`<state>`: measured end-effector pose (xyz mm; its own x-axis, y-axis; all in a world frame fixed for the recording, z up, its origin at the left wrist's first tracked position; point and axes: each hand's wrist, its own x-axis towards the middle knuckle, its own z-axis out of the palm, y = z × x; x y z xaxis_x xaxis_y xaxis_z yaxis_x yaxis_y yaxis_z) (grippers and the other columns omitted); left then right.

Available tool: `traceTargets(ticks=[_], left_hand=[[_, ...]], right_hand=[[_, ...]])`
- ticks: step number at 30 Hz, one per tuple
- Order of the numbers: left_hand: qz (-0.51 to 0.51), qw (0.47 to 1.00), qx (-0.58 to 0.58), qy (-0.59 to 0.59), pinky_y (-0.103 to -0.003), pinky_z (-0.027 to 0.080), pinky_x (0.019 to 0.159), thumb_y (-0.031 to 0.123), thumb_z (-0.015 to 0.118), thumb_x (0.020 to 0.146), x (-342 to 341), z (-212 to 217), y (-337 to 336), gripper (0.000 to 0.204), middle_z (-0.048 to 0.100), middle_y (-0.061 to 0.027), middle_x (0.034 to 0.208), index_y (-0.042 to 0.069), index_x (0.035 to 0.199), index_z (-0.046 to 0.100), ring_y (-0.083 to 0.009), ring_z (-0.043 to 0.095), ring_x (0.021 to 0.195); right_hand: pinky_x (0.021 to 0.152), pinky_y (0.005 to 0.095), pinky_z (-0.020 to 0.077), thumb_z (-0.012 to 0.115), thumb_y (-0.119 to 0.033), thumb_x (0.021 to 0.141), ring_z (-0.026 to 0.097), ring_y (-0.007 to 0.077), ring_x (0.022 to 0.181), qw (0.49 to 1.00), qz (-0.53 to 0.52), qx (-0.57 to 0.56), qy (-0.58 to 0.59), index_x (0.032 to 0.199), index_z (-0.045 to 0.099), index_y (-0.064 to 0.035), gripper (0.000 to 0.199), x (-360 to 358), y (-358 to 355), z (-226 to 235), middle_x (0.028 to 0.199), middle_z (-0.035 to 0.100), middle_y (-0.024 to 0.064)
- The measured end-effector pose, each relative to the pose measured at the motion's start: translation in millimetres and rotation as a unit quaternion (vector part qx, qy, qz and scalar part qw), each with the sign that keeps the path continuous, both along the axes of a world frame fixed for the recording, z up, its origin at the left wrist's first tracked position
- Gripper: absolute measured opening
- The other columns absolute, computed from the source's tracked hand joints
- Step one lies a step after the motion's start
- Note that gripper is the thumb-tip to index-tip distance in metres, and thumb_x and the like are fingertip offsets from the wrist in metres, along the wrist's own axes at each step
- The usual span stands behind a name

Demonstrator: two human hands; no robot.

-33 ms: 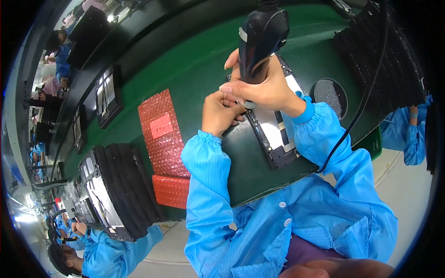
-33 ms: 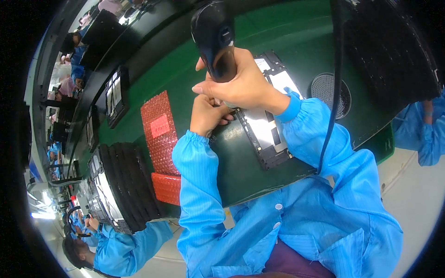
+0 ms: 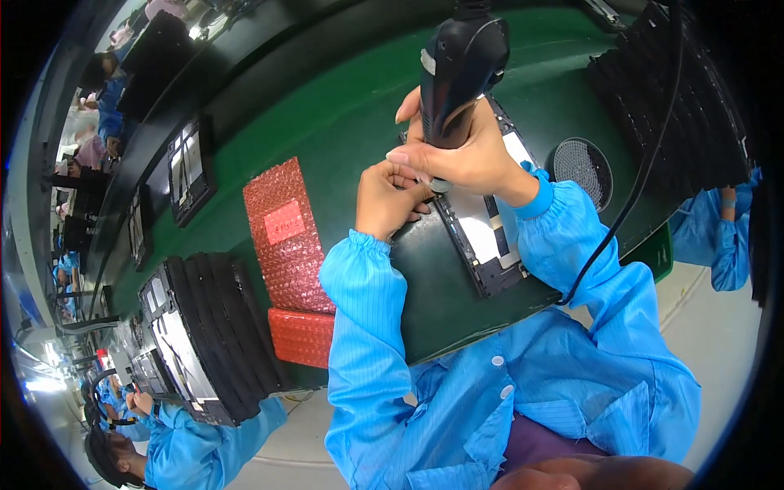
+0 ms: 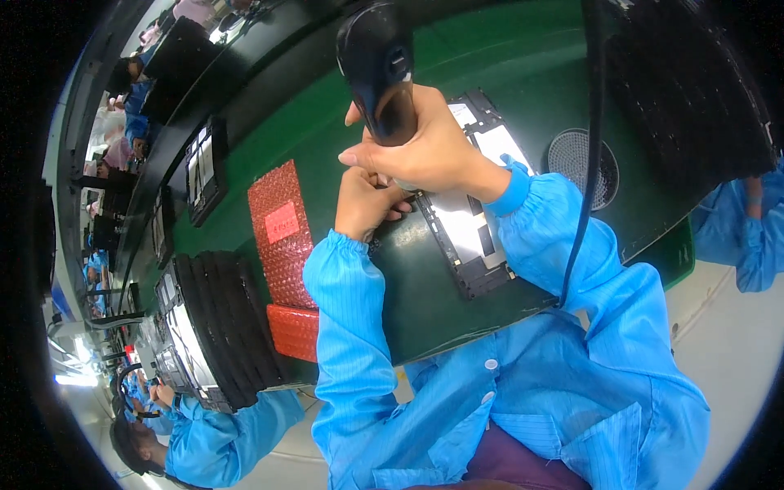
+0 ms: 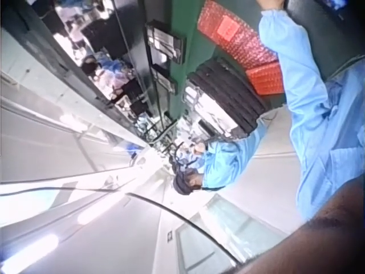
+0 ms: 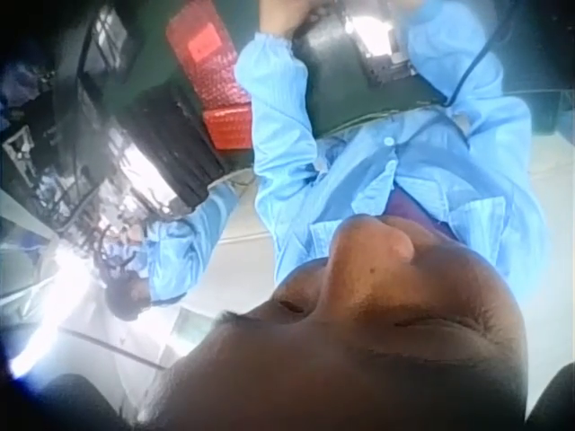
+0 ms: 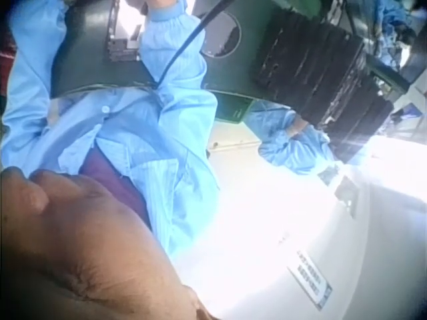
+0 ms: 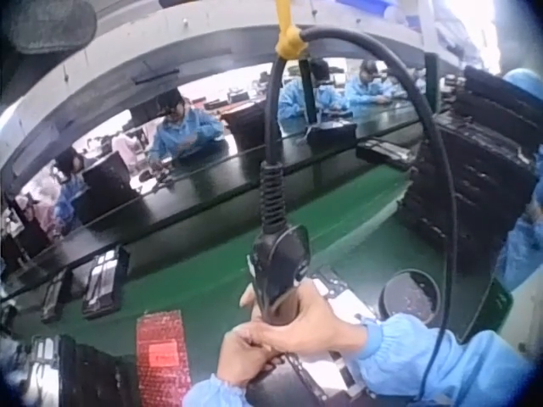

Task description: The person assembles internal electronic components into a tablet or screen housing by securing them with screws using an electric screwdriver.

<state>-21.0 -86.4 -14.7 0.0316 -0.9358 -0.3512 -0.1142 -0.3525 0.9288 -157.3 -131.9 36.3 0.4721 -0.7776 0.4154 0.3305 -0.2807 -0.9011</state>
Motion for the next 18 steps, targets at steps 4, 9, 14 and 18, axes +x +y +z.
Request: traceTargets(ticks=[4, 9, 14, 18], left_hand=[[0.003, 1.000, 0.005, -0.007, -0.020, 0.047, 0.041, -0.002, 0.066, 0.069, -1.5, 0.8, 0.4, 0.015, 0.061, -0.0072, 0.067, -0.003, 0.081, 0.057, -0.0129, 0.061, 0.051], [-0.002, 1.000, -0.006, -0.003, -0.020, 0.046, 0.041, -0.001, 0.066, 0.069, -2.1, 2.2, 0.3, 0.015, 0.061, -0.0069, 0.066, -0.002, 0.081, 0.057, -0.0125, 0.061, 0.051], [-0.002, 1.000, -0.020, 0.018, -0.020, 0.046, 0.040, -0.002, 0.066, 0.069, -1.3, 0.7, -0.4, 0.014, 0.061, -0.0064, 0.065, -0.001, 0.080, 0.056, -0.0122, 0.061, 0.051], [0.012, 0.999, -0.030, 0.004, -0.021, 0.046, 0.040, -0.004, 0.064, 0.070, 1.5, 0.4, 0.5, 0.012, 0.061, -0.0064, 0.065, -0.001, 0.079, 0.056, -0.0123, 0.061, 0.051]], right_hand=[[0.056, 0.0208, 0.0425, 0.077, -0.006, 0.067, 0.055, 0.0065, 0.060, 0.999, 0.003, 0.044, -0.015, 0.089, 0.056, -0.0023, 0.031, -1.3, 1.0, 0.6, 0.063, 0.057, 0.0011], [0.054, 0.0209, 0.0423, 0.074, -0.002, 0.069, 0.054, 0.0067, 0.059, 1.000, -0.017, -0.006, 0.016, 0.091, 0.053, -0.0006, 0.031, -2.1, 1.3, 2.8, 0.064, 0.057, 0.0026], [0.055, 0.0209, 0.0416, 0.073, -0.001, 0.071, 0.053, 0.0065, 0.062, 0.999, -0.003, -0.017, 0.038, 0.090, 0.052, -0.0002, 0.028, -1.7, 3.8, 0.2, 0.068, 0.055, 0.0029], [0.057, 0.0210, 0.0422, 0.075, -0.003, 0.069, 0.053, 0.0066, 0.064, 0.996, -0.008, -0.052, 0.068, 0.086, 0.053, -0.0014, 0.028, 2.1, 4.4, -1.9, 0.071, 0.056, 0.0024]])
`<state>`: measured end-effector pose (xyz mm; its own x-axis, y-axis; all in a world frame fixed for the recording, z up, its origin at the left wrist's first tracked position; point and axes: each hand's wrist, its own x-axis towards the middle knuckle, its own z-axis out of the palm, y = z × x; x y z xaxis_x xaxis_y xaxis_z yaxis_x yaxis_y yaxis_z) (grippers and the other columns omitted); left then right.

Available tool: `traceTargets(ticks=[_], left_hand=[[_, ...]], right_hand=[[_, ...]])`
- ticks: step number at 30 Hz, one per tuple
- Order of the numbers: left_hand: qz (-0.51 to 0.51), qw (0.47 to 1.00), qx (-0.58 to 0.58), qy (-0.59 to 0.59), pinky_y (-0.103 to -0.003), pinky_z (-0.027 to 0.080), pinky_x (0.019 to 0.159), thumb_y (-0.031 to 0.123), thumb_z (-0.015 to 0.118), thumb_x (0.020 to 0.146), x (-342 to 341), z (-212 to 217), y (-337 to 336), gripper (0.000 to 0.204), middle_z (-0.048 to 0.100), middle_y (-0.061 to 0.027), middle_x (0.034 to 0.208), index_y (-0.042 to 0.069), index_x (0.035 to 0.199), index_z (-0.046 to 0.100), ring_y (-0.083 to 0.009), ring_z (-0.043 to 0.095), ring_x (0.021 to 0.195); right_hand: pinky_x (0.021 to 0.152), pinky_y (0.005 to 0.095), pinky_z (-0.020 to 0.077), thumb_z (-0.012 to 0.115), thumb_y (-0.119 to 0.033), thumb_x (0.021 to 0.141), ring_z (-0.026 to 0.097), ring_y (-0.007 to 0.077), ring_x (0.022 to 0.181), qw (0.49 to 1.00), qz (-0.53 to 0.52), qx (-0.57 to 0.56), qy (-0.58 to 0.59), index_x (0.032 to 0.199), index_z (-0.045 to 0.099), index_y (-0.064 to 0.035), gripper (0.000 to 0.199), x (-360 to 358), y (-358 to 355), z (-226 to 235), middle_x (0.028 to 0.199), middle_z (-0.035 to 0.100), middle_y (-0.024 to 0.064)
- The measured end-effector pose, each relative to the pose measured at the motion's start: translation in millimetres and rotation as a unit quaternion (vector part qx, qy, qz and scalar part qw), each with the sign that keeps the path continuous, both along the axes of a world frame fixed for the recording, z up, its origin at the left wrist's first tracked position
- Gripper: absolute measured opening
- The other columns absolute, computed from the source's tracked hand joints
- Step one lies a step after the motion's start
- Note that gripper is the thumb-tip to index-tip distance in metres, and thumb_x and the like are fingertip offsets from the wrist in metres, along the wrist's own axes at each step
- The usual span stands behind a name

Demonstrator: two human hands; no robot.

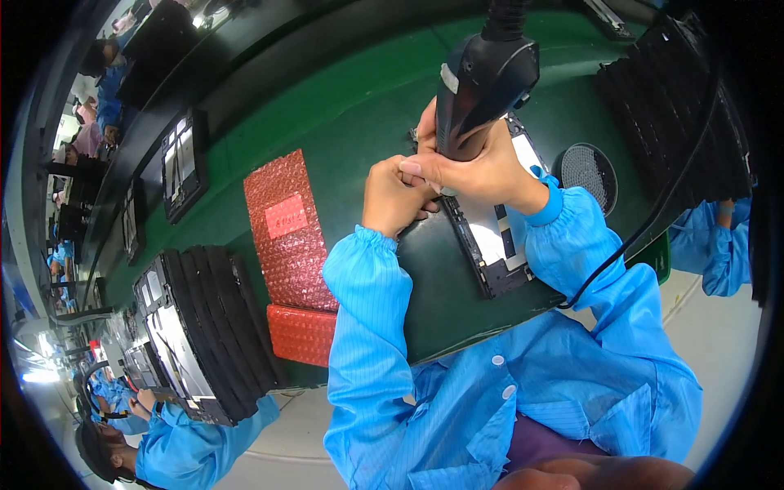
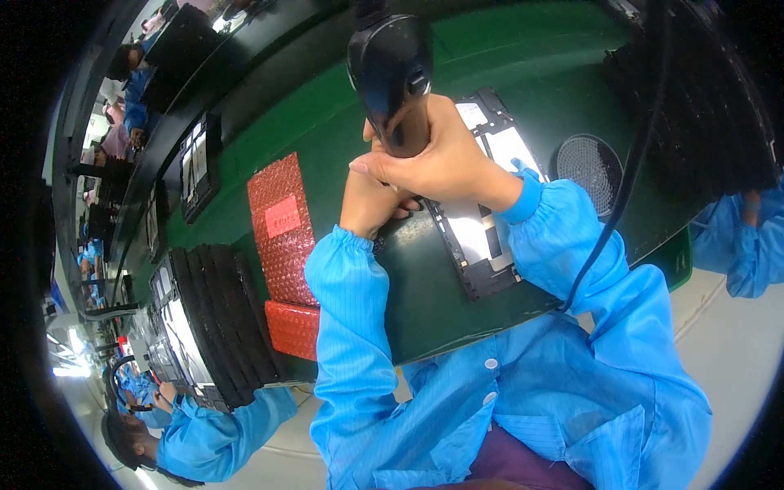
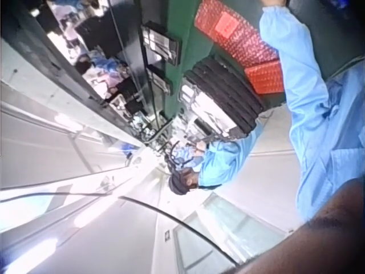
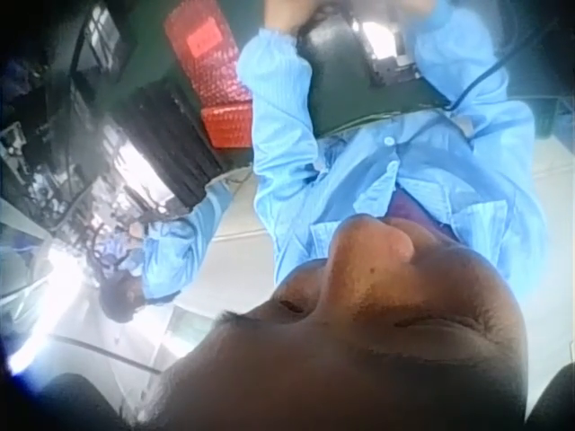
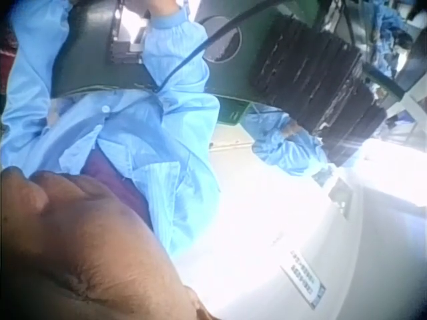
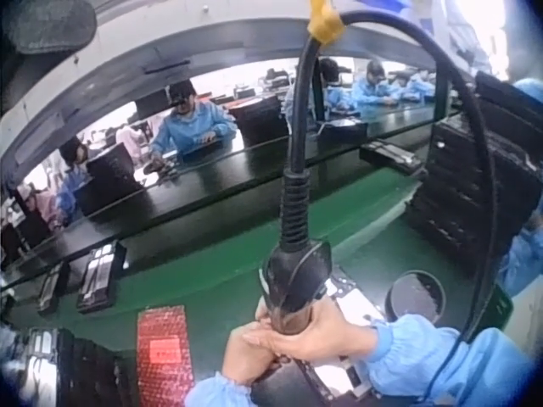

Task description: The person assembles internal electronic components into a tablet or screen housing by securing them with screws using an electric screwdriver.

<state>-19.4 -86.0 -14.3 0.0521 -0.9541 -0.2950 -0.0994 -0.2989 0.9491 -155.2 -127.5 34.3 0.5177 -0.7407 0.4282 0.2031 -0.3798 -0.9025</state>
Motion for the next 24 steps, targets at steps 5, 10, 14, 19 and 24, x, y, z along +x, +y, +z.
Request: traceTargets(ticks=[5, 10, 14, 19, 24], left_hand=[[-0.009, 1.000, -0.001, -0.006, -0.022, 0.047, 0.040, -0.005, 0.062, 0.072, -7, 6, -3, 0.010, 0.061, -0.0062, 0.065, -0.002, 0.079, 0.056, -0.0126, 0.061, 0.051], [-0.020, 0.999, 0.005, -0.026, -0.021, 0.044, 0.040, -0.001, 0.067, 0.073, -17, 9, -6, 0.019, 0.059, -0.0058, 0.063, -0.003, 0.086, 0.053, -0.0122, 0.059, 0.050], [0.025, 0.998, 0.038, -0.054, -0.020, 0.044, 0.040, 0.004, 0.077, 0.067, -15, 6, 2, 0.059, 0.058, -0.0053, 0.064, -0.007, 0.112, 0.041, -0.0128, 0.058, 0.050], [-0.036, 0.998, 0.008, -0.049, -0.020, 0.045, 0.043, -0.001, 0.072, 0.068, -23, 25, 3, 0.091, 0.058, -0.0047, 0.071, 0.003, 0.141, 0.016, -0.0139, 0.060, 0.054], [-0.051, 0.997, 0.015, -0.060, -0.020, 0.046, 0.045, -0.003, 0.068, 0.070, -20, 22, 3, 0.091, 0.057, -0.0050, 0.070, 0.006, 0.142, 0.013, -0.0137, 0.060, 0.054]], right_hand=[[0.057, 0.0207, 0.0429, 0.075, -0.004, 0.070, 0.055, 0.0068, 0.064, 0.999, -0.041, -0.014, -0.021, 0.090, 0.054, -0.0010, 0.029, -3, 2, 2, 0.071, 0.057, 0.0024], [0.063, 0.0238, 0.0476, 0.074, -0.003, 0.069, 0.058, 0.0102, 0.068, 0.987, 0.023, 0.120, -0.102, 0.110, 0.051, 0.0024, 0.047, -21, 1, 20, 0.078, 0.061, 0.0061], [0.050, 0.0220, 0.0449, 0.073, -0.002, 0.071, 0.056, 0.0082, 0.052, 0.992, -0.056, 0.021, -0.110, 0.111, 0.052, 0.0021, 0.045, -85, -10, 42, 0.060, 0.058, 0.0018], [0.046, 0.0232, 0.0460, 0.069, 0.000, 0.073, 0.056, 0.0101, 0.047, 0.970, -0.228, -0.041, -0.070, 0.093, 0.050, -0.0003, 0.027, -176, -30, 17, 0.057, 0.056, 0.0043], [0.045, 0.0224, 0.0427, 0.073, -0.005, 0.072, 0.054, 0.0107, 0.046, 0.963, -0.259, 0.025, -0.075, 0.087, 0.053, -0.0001, 0.026, -186, -37, 1, 0.056, 0.056, 0.0041]])
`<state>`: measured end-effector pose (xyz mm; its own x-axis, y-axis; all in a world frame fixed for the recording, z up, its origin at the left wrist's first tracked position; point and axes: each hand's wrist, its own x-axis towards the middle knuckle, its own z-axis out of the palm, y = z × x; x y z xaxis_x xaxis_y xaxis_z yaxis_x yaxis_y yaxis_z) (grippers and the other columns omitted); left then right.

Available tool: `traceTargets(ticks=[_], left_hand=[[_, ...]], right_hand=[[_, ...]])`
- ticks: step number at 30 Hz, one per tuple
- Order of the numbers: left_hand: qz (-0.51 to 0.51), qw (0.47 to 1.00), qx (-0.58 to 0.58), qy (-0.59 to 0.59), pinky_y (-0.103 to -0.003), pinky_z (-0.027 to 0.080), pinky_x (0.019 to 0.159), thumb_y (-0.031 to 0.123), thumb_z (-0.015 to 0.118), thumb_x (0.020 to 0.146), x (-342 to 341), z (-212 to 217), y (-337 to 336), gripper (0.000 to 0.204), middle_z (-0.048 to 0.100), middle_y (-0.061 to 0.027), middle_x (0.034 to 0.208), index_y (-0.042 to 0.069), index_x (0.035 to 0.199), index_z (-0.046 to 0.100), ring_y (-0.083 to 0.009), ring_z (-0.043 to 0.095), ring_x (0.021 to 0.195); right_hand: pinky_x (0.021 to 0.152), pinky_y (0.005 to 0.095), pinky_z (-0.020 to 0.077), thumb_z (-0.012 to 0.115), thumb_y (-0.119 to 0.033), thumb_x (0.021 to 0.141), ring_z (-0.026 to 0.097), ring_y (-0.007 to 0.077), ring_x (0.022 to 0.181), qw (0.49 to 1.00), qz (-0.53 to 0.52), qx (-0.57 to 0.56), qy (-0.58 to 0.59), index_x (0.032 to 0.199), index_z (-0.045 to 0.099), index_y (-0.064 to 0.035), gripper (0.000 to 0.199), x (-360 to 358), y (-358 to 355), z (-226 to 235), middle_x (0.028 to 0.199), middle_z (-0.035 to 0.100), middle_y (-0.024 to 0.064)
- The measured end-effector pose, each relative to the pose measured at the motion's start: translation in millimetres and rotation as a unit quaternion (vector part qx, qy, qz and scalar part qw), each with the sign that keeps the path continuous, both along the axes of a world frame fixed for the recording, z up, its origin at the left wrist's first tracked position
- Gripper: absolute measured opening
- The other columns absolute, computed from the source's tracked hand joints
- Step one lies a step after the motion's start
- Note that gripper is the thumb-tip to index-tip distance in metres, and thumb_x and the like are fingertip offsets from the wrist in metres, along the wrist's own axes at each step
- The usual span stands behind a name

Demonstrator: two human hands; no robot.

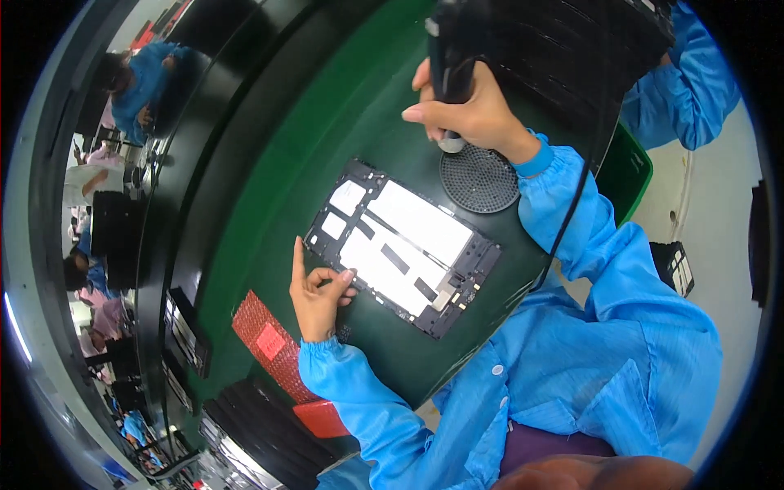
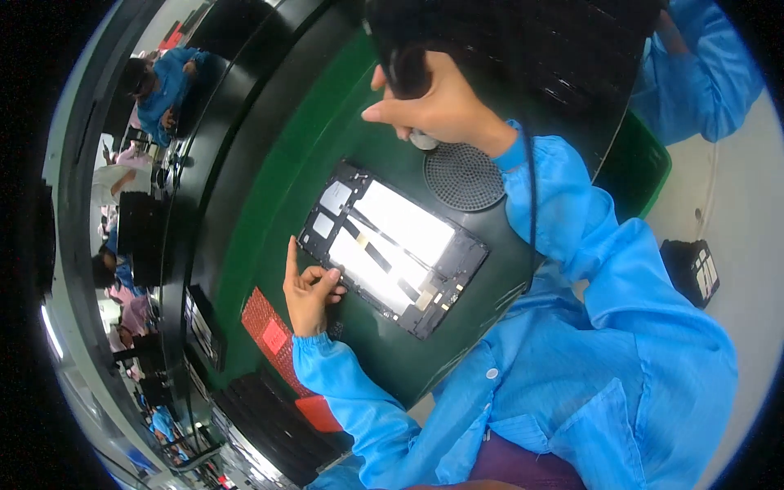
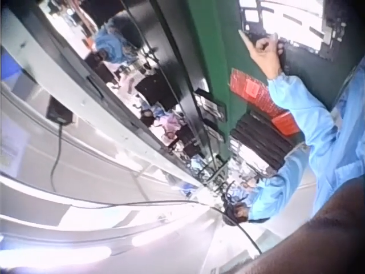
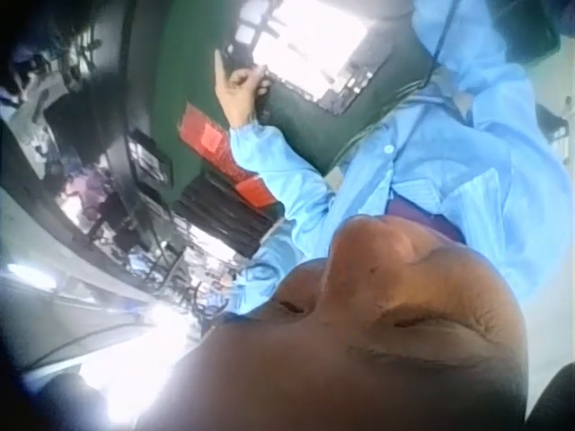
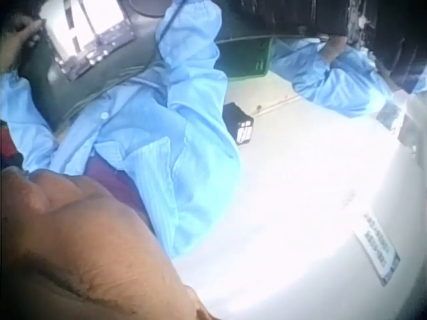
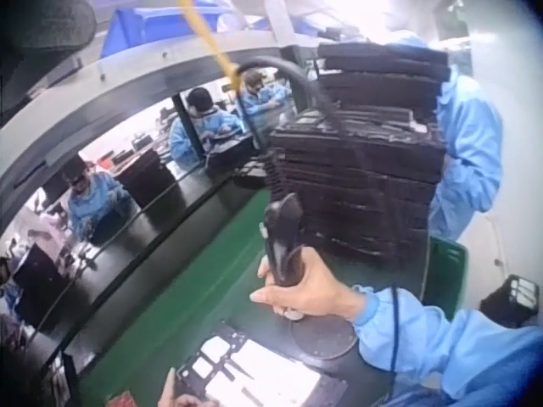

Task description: The person assembles internal electronic components into a tablet or screen housing by securing them with screws using an electric screwdriver.

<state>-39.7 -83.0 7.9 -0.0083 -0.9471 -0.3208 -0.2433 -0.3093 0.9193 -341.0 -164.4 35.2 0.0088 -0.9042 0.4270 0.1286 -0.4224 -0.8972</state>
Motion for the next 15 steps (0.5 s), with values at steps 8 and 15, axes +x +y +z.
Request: traceTargets(ticks=[8, 15], left_hand=[[-0.015, 1.000, -0.005, 0.011, -0.020, 0.047, 0.048, -0.009, 0.067, 0.070, -4, -1, 1, 0.091, 0.058, -0.0078, 0.073, 0.005, 0.142, 0.014, -0.0130, 0.060, 0.057], [-0.014, 1.000, -0.013, 0.020, -0.020, 0.048, 0.049, -0.008, 0.068, 0.070, -6, -1, 2, 0.091, 0.058, -0.0067, 0.072, 0.003, 0.141, 0.013, -0.0121, 0.060, 0.058]], right_hand=[[0.047, 0.0243, 0.0424, 0.074, -0.007, 0.070, 0.054, 0.0105, 0.048, 1.000, 0.020, 0.017, 0.013, 0.089, 0.054, 0.0002, 0.028, 6, -9, -2, 0.059, 0.056, 0.0042], [0.045, 0.0230, 0.0431, 0.072, -0.005, 0.073, 0.054, 0.0094, 0.046, 0.999, 0.037, 0.018, 0.024, 0.088, 0.051, -0.0009, 0.027, 7, -12, -7, 0.055, 0.055, 0.0034]])
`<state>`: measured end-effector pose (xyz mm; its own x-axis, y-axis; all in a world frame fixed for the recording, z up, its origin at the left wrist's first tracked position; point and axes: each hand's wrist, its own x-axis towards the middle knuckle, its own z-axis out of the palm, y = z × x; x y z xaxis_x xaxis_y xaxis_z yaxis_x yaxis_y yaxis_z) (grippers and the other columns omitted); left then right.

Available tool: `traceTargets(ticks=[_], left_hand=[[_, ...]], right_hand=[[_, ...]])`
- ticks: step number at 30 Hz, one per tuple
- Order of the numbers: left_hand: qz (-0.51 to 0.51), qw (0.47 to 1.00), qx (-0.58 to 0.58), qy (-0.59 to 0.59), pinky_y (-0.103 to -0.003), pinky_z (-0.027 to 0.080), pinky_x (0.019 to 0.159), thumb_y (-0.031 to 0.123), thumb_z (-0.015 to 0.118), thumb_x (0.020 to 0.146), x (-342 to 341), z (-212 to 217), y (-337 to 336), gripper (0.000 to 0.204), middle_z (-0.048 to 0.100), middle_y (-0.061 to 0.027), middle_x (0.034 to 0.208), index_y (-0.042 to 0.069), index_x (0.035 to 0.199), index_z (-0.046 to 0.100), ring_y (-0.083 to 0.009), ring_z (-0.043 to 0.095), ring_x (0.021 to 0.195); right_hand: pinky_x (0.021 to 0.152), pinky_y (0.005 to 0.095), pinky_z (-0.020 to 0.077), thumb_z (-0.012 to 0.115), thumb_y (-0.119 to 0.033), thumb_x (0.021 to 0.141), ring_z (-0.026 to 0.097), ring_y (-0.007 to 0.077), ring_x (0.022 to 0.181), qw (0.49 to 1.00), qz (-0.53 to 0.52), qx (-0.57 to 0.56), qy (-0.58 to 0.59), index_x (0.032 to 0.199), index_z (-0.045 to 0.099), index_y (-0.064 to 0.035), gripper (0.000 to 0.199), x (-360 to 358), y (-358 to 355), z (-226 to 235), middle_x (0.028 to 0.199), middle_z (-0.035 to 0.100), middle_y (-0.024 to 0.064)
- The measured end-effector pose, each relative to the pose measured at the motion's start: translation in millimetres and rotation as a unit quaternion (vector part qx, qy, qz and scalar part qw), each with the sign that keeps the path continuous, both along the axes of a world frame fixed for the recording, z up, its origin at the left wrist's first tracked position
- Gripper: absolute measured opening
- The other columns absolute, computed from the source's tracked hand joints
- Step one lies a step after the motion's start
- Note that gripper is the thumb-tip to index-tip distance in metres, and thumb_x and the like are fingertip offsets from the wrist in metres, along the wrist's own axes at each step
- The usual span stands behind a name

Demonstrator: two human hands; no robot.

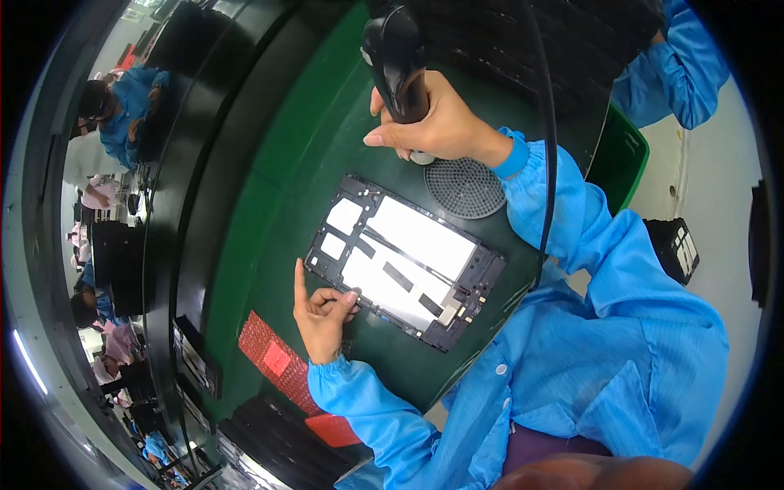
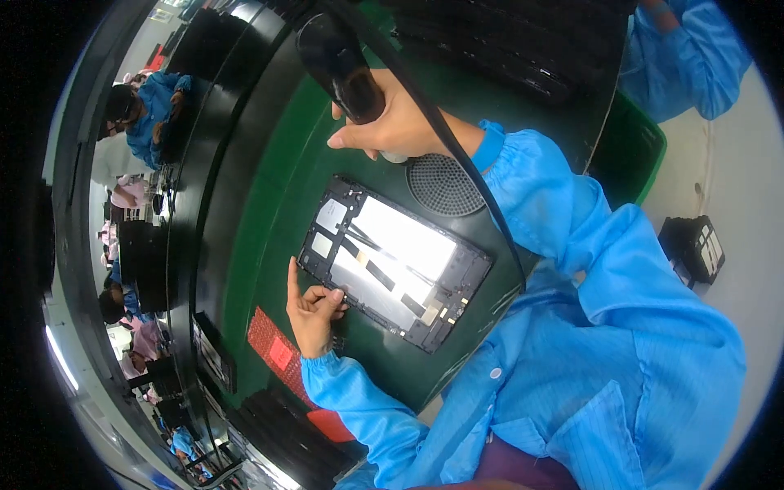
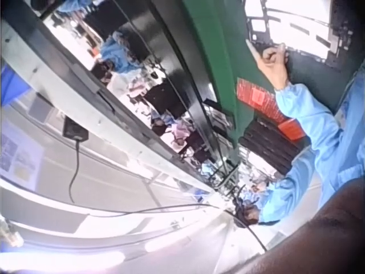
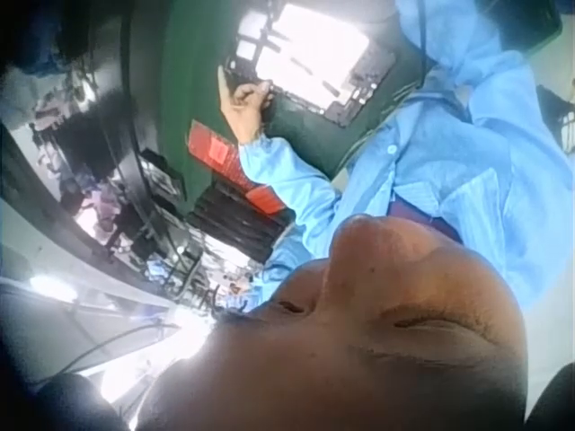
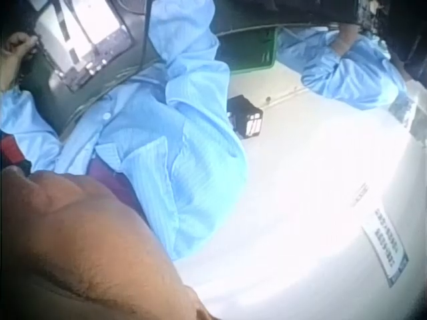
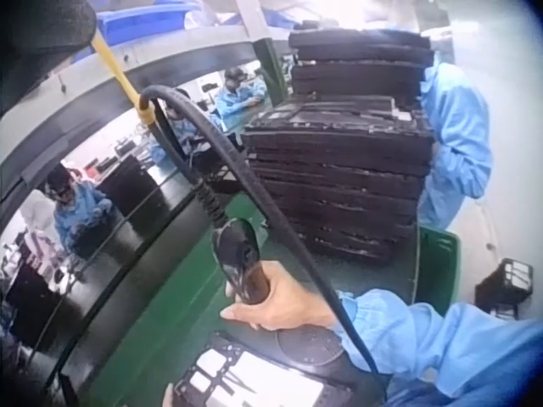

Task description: The person assembles internal electronic components into a tablet or screen housing by securing them with screws using an electric screwdriver.

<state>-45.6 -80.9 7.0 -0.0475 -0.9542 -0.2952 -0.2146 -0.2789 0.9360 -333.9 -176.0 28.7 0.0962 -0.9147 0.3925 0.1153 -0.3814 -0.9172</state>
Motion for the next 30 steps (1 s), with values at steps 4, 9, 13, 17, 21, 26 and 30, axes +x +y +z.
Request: traceTargets(ticks=[4, 9, 13, 17, 21, 26, 30], left_hand=[[-0.003, 1.000, -0.006, -0.008, -0.020, 0.048, 0.050, -0.007, 0.069, 0.070, -3, 1, 1, 0.090, 0.058, -0.0061, 0.072, 0.002, 0.141, 0.015, -0.0115, 0.059, 0.057], [0.018, 1.000, -0.015, -0.006, -0.019, 0.045, 0.048, -0.003, 0.067, 0.071, 7, -2, 8, 0.084, 0.058, -0.0046, 0.068, 0.005, 0.140, 0.021, -0.0117, 0.058, 0.056], [-0.008, 0.999, -0.008, 0.045, -0.020, 0.044, 0.048, 0.001, 0.064, 0.077, 11, -8, -6, 0.075, 0.058, -0.0052, 0.074, 0.007, 0.140, 0.024, -0.0120, 0.058, 0.058], [0.003, 1.000, 0.010, 0.025, -0.018, 0.045, 0.048, 0.002, 0.067, 0.077, 18, -11, -6, 0.077, 0.059, -0.0056, 0.073, 0.008, 0.140, 0.024, -0.0112, 0.059, 0.057], [0.019, 0.998, -0.007, 0.056, -0.018, 0.044, 0.047, 0.003, 0.067, 0.077, 20, -19, -7, 0.069, 0.060, -0.0048, 0.071, 0.005, 0.135, 0.032, -0.0117, 0.060, 0.056], [0.013, 0.999, 0.000, 0.037, -0.020, 0.046, 0.046, 0.000, 0.064, 0.077, 24, -28, -9, 0.044, 0.061, -0.0070, 0.072, 0.002, 0.117, 0.045, -0.0142, 0.061, 0.056], [0.014, 0.998, -0.006, 0.068, -0.021, 0.047, 0.047, -0.003, 0.063, 0.076, 24, -23, -5, 0.053, 0.061, -0.0088, 0.072, 0.004, 0.124, 0.042, -0.0154, 0.062, 0.057]], right_hand=[[0.045, 0.0229, 0.0428, 0.072, -0.004, 0.073, 0.054, 0.0095, 0.045, 1.000, 0.009, 0.005, -0.012, 0.088, 0.051, -0.0012, 0.026, -2, 1, 3, 0.054, 0.054, 0.0033], [0.045, 0.0227, 0.0424, 0.071, -0.001, 0.073, 0.054, 0.0092, 0.047, 1.000, -0.003, -0.007, -0.011, 0.089, 0.052, -0.0018, 0.025, 13, 2, 7, 0.057, 0.055, 0.0027], [0.045, 0.0198, 0.0425, 0.072, -0.003, 0.073, 0.056, 0.0080, 0.049, 0.994, -0.037, -0.082, -0.055, 0.093, 0.055, -0.0019, 0.026, 16, 17, 27, 0.058, 0.056, 0.0019], [0.046, 0.0257, 0.0457, 0.064, 0.006, 0.073, 0.054, 0.0131, 0.049, 0.989, 0.108, -0.085, -0.051, 0.104, 0.041, -0.0016, 0.040, 67, 42, 47, 0.060, 0.053, 0.0069], [0.046, 0.0217, 0.0433, 0.070, 0.002, 0.073, 0.056, 0.0098, 0.051, 0.977, 0.189, -0.092, -0.028, 0.099, 0.046, 0.0000, 0.036, 131, 44, 42, 0.062, 0.057, 0.0055], [0.051, 0.0212, 0.0431, 0.075, -0.004, 0.069, 0.055, 0.0070, 0.056, 0.976, 0.213, -0.035, -0.012, 0.090, 0.053, -0.0001, 0.031, 167, 45, 26, 0.062, 0.057, 0.0029], [0.047, 0.0209, 0.0427, 0.071, 0.001, 0.073, 0.055, 0.0086, 0.051, 0.976, 0.206, -0.059, 0.028, 0.094, 0.049, 0.0023, 0.030, 173, 42, 16, 0.060, 0.057, 0.0049]])
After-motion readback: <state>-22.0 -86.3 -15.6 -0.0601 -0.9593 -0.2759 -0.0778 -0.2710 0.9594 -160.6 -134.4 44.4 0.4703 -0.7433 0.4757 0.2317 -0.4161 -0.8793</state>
